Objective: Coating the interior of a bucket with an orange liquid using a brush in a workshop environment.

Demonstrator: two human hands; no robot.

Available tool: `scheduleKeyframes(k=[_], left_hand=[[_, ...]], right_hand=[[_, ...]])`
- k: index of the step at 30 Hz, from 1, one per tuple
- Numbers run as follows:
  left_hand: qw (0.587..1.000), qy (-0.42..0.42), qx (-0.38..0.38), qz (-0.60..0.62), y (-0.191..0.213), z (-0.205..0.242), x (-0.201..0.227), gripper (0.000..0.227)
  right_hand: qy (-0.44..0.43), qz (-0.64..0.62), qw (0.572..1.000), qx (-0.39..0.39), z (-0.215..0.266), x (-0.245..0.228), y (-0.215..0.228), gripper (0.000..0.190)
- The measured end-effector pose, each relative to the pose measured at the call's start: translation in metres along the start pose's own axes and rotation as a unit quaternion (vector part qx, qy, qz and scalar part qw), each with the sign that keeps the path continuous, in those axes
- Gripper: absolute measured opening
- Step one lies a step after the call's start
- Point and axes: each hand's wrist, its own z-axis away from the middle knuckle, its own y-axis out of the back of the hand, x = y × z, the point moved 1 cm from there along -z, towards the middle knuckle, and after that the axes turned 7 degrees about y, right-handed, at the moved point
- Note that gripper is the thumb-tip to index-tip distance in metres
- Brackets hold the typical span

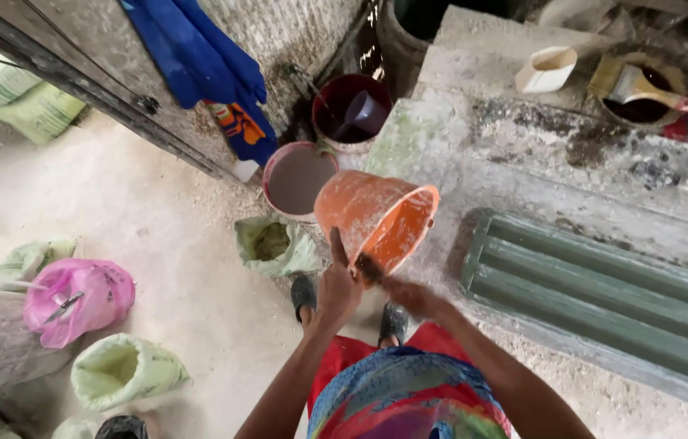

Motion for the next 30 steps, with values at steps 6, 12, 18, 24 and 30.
scheduleKeyframes(k=[6, 12, 18, 24, 30], left_hand=[[0.999, -0.01, -0.011, 0.051, -0.001, -0.003, 0.002, 0.095], [0.999, -0.003, -0.024, 0.031, 0.0, 0.0, 0.004, 0.099], [0.999, -0.031, -0.004, 0.016, 0.005, -0.001, 0.012, 0.096], [0.999, -0.039, -0.016, 0.031, 0.01, 0.002, 0.011, 0.095], [0.999, -0.029, -0.026, 0.011, 0.003, 0.0, 0.009, 0.095]], right_hand=[[0.146, 0.652, 0.721, 0.181, -0.025, 0.028, 0.029, 0.053], [-0.207, 0.405, 0.887, 0.077, -0.043, 0.038, 0.028, 0.051], [-0.122, 0.193, 0.973, -0.042, -0.021, 0.006, 0.032, 0.058], [-0.205, 0.437, 0.867, 0.122, -0.04, 0.063, 0.042, 0.061], [-0.011, 0.013, 0.999, 0.044, -0.024, 0.097, 0.027, 0.047]])
